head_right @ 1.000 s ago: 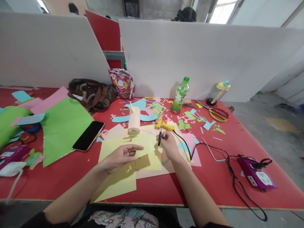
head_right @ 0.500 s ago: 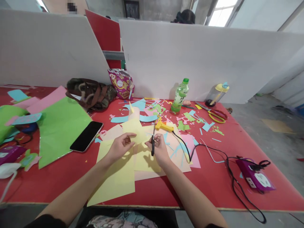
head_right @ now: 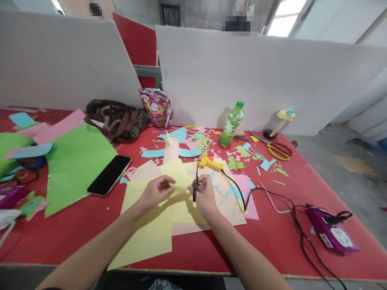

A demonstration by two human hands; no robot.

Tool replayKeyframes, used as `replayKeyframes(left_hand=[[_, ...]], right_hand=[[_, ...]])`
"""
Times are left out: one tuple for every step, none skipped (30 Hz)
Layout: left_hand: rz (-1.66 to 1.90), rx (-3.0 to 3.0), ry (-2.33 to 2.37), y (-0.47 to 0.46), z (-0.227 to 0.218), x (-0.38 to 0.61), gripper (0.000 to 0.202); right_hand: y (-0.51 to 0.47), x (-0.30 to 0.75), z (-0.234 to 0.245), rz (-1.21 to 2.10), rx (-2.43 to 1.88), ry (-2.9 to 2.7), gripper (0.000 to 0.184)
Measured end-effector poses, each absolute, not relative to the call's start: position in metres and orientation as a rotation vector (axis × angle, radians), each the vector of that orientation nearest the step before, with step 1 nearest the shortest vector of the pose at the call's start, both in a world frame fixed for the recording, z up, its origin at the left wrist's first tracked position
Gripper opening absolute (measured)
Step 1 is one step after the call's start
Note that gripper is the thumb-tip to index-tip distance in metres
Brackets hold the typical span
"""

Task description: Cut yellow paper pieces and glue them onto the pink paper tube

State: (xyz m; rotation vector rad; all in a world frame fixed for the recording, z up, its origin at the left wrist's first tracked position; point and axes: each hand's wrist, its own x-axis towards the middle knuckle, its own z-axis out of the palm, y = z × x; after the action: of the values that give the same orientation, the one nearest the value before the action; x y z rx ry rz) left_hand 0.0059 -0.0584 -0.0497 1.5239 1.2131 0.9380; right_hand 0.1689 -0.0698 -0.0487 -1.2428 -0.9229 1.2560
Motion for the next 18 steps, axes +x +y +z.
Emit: replayKeyframes(left_hand=[[0.935,1.519,1.215,-0.059,-0.049,0.006,0.016],[0.933,1.514,1.217,-0.059,-0.049,0.005,0.016],[0.933,1.508,1.219,-0.059,-0.048,0.005,0.017],[0.934,1.502,1.220,-0.059,-0.047,0.005,0.017],[0.933,1.498,1.219,-0.059,-0.046,0.005,0.018],[0.931,1.497,1.222,-0.059,-0.046,0.004,0.019],[0.929,1.498,1.227,-0.058,-0.045,0.004,0.020],[0.927,1.500,1.230,-0.058,-0.045,0.004,0.022],[0.926,1.504,1.232,-0.058,-0.045,0.004,0.023],[0.929,1.508,1.234,-0.058,-0.045,0.003,0.024],[0.939,1.510,1.237,-0.057,-0.046,0.003,0.024],[0.954,1.509,1.243,-0.057,-0.046,0.003,0.025],[0.975,1.501,1.254,-0.056,-0.046,0.002,0.025],[1.002,1.487,1.269,-0.056,-0.045,0.002,0.025],[1.034,1.464,1.288,-0.055,-0.044,0.001,0.026],[1.063,1.434,1.306,-0.055,-0.042,0.001,0.027],[1.088,1.400,1.319,-0.054,-0.041,0.000,0.029],[1.110,1.362,1.330,-0.054,-0.039,0.000,0.030]], right_hand=[[-0.070,0.169,-0.049,1.266,-1.240,-0.919,0.034],[-0.070,0.168,-0.050,1.275,-1.237,-0.917,0.034],[-0.071,0.168,-0.050,1.286,-1.237,-0.917,0.035],[-0.071,0.168,-0.050,1.295,-1.237,-0.919,0.035],[-0.072,0.168,-0.051,1.303,-1.235,-0.921,0.035],[-0.072,0.168,-0.051,1.308,-1.230,-0.922,0.035],[-0.073,0.168,-0.050,1.314,-1.223,-0.923,0.035],[-0.073,0.168,-0.050,1.322,-1.215,-0.923,0.036],[-0.073,0.168,-0.050,1.329,-1.207,-0.921,0.036],[-0.073,0.168,-0.051,1.332,-1.202,-0.916,0.037],[-0.073,0.168,-0.051,1.335,-1.200,-0.910,0.038],[-0.073,0.168,-0.051,1.337,-1.202,-0.901,0.038],[-0.072,0.168,-0.052,1.341,-1.205,-0.891,0.038],[-0.072,0.168,-0.053,1.346,-1.205,-0.878,0.038],[-0.072,0.168,-0.053,1.359,-1.200,-0.865,0.038],[-0.072,0.167,-0.053,1.381,-1.190,-0.853,0.038],[-0.073,0.167,-0.053,1.411,-1.172,-0.838,0.038],[-0.074,0.166,-0.053,1.446,-1.148,-0.820,0.038]])
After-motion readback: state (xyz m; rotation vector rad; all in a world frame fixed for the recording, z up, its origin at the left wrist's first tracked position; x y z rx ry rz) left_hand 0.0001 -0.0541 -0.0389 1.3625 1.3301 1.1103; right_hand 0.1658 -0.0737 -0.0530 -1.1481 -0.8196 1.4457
